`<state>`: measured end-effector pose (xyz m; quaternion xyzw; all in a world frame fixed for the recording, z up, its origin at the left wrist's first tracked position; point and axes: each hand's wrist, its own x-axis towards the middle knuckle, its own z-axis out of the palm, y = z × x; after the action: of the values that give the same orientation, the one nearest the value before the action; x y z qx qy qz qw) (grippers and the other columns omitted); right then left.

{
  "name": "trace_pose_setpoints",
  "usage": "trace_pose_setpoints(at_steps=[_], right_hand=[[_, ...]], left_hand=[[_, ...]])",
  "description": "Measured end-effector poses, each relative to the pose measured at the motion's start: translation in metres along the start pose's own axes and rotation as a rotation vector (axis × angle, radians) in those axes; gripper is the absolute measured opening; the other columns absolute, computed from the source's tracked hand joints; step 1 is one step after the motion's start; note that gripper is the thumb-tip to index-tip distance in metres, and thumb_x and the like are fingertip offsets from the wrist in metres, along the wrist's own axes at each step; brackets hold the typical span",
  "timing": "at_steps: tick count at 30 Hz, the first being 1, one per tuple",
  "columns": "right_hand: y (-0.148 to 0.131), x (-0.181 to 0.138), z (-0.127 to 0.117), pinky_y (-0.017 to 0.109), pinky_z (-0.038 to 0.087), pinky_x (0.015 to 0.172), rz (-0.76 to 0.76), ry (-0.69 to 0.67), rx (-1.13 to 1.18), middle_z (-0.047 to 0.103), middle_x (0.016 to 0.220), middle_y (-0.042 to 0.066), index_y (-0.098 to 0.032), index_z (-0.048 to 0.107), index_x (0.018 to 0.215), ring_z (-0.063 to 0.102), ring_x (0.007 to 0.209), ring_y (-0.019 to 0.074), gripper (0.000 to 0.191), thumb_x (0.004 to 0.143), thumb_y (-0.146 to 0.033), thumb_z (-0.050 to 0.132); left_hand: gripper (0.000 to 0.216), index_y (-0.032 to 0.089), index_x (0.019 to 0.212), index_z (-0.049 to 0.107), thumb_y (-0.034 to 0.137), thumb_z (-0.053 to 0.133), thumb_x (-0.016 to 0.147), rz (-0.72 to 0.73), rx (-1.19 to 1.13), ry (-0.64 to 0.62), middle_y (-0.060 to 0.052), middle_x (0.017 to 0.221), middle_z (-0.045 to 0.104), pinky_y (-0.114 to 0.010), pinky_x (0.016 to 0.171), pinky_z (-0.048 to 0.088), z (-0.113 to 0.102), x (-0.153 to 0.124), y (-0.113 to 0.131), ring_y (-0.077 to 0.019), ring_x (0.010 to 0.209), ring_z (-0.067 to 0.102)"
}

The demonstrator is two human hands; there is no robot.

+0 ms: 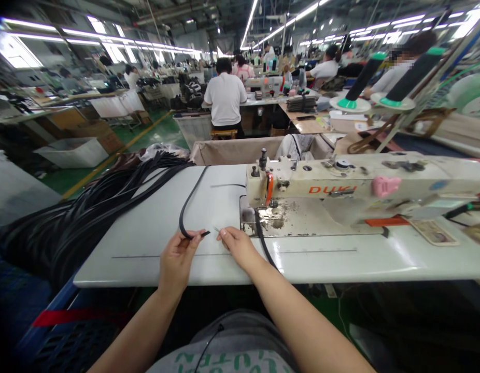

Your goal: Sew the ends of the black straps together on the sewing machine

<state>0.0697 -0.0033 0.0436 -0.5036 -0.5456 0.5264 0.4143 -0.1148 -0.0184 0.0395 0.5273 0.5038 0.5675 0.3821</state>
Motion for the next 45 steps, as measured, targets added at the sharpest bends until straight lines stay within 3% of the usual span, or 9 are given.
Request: trace_pose_setpoints(at_steps=[5, 8, 10, 14, 21, 26, 31, 38, 45], right_hand=[[0.003, -0.032, -0.028, 0.032, 0.046, 0.081, -0.167, 0.328, -1.004, 0.066, 0.099, 0.009, -0.019, 0.065, 0.097, 0.060, 0.094, 0.0243, 0.011, 0.095, -0.030, 0.065], [0.009, -0.052, -0.042, 0.032, 0.049, 0.079, -0.066, 0.418, -1.323, 0.067, 0.117, 0.014, -0.019, 0.063, 0.134, 0.065, 0.101, 0.0265, 0.038, 0.096, -0.019, 0.062], [0.014, -0.062, -0.047, 0.030, 0.050, 0.072, 0.003, 0.381, -1.394, 0.070, 0.115, 0.013, -0.020, 0.053, 0.150, 0.069, 0.091, 0.0238, 0.052, 0.099, -0.017, 0.057], [0.020, -0.073, -0.050, 0.027, 0.048, 0.064, 0.059, 0.262, -1.435, 0.074, 0.100, 0.011, -0.018, 0.053, 0.151, 0.072, 0.077, 0.0205, 0.049, 0.102, -0.015, 0.050], [0.019, -0.073, -0.051, 0.029, 0.053, 0.061, 0.081, 0.228, -1.467, 0.076, 0.100, 0.012, -0.013, 0.051, 0.152, 0.075, 0.074, 0.0228, 0.052, 0.101, -0.017, 0.051], [0.025, -0.071, -0.055, 0.029, 0.055, 0.058, 0.026, 0.238, -1.487, 0.077, 0.101, 0.011, -0.013, 0.053, 0.151, 0.076, 0.071, 0.0228, 0.052, 0.099, -0.018, 0.053], [0.040, -0.069, -0.062, 0.027, 0.056, 0.055, -0.069, 0.302, -1.475, 0.078, 0.107, 0.011, -0.016, 0.056, 0.149, 0.075, 0.067, 0.0201, 0.050, 0.099, -0.020, 0.050], [0.044, -0.069, -0.066, 0.029, 0.057, 0.051, -0.122, 0.310, -1.444, 0.079, 0.104, 0.013, -0.016, 0.061, 0.145, 0.074, 0.060, 0.0200, 0.048, 0.100, -0.024, 0.049], [0.046, -0.065, -0.070, 0.032, 0.057, 0.049, -0.127, 0.275, -1.418, 0.079, 0.106, 0.014, -0.012, 0.060, 0.145, 0.075, 0.061, 0.0230, 0.049, 0.103, -0.028, 0.043]], left_hand=[[0.033, 0.021, 0.099, 0.068, 0.051, 0.075, 0.086, -0.100, 0.050, -0.060, -0.010, 0.107, 0.078, -0.039, 0.100, 0.058, -0.010, 0.005, -0.007, -0.0256, 0.106, 0.075], [0.035, 0.020, 0.095, 0.067, 0.052, 0.076, 0.083, -0.133, 0.005, -0.111, -0.010, 0.106, 0.076, -0.039, 0.094, 0.060, -0.014, 0.009, -0.012, -0.0257, 0.103, 0.074], [0.036, 0.020, 0.096, 0.066, 0.051, 0.075, 0.082, -0.170, 0.003, -0.163, -0.008, 0.097, 0.075, -0.036, 0.083, 0.061, -0.016, 0.012, -0.017, -0.0228, 0.089, 0.074], [0.042, 0.019, 0.106, 0.067, 0.052, 0.071, 0.080, -0.226, 0.134, -0.247, -0.001, 0.072, 0.067, -0.029, 0.060, 0.052, -0.021, 0.020, -0.026, -0.0168, 0.061, 0.063], [0.051, 0.019, 0.116, 0.072, 0.056, 0.053, 0.086, -0.081, 0.485, -0.115, -0.004, 0.083, 0.071, -0.032, 0.064, 0.049, -0.054, 0.046, -0.036, -0.0187, 0.064, 0.061], [0.052, 0.021, 0.119, 0.074, 0.051, 0.049, 0.085, -0.034, 0.753, 0.020, -0.007, 0.093, 0.077, -0.036, 0.079, 0.054, -0.111, 0.074, -0.028, -0.0237, 0.076, 0.067], [0.050, 0.017, 0.119, 0.073, 0.043, 0.042, 0.091, 0.025, 1.114, 0.245, -0.013, 0.109, 0.075, -0.040, 0.102, 0.050, -0.208, 0.094, -0.007, -0.0306, 0.108, 0.067], [0.042, 0.020, 0.123, 0.070, 0.035, 0.043, 0.095, -0.491, 1.408, 0.425, -0.013, 0.121, 0.072, -0.042, 0.096, 0.051, -0.337, 0.068, 0.005, -0.0319, 0.109, 0.066], [0.017, 0.021, 0.073, 0.067, 0.034, 0.060, 0.082, -0.708, 1.350, 0.449, -0.007, 0.067, 0.068, -0.041, 0.084, 0.054, -0.381, 0.028, -0.008, -0.0309, 0.086, 0.069]])
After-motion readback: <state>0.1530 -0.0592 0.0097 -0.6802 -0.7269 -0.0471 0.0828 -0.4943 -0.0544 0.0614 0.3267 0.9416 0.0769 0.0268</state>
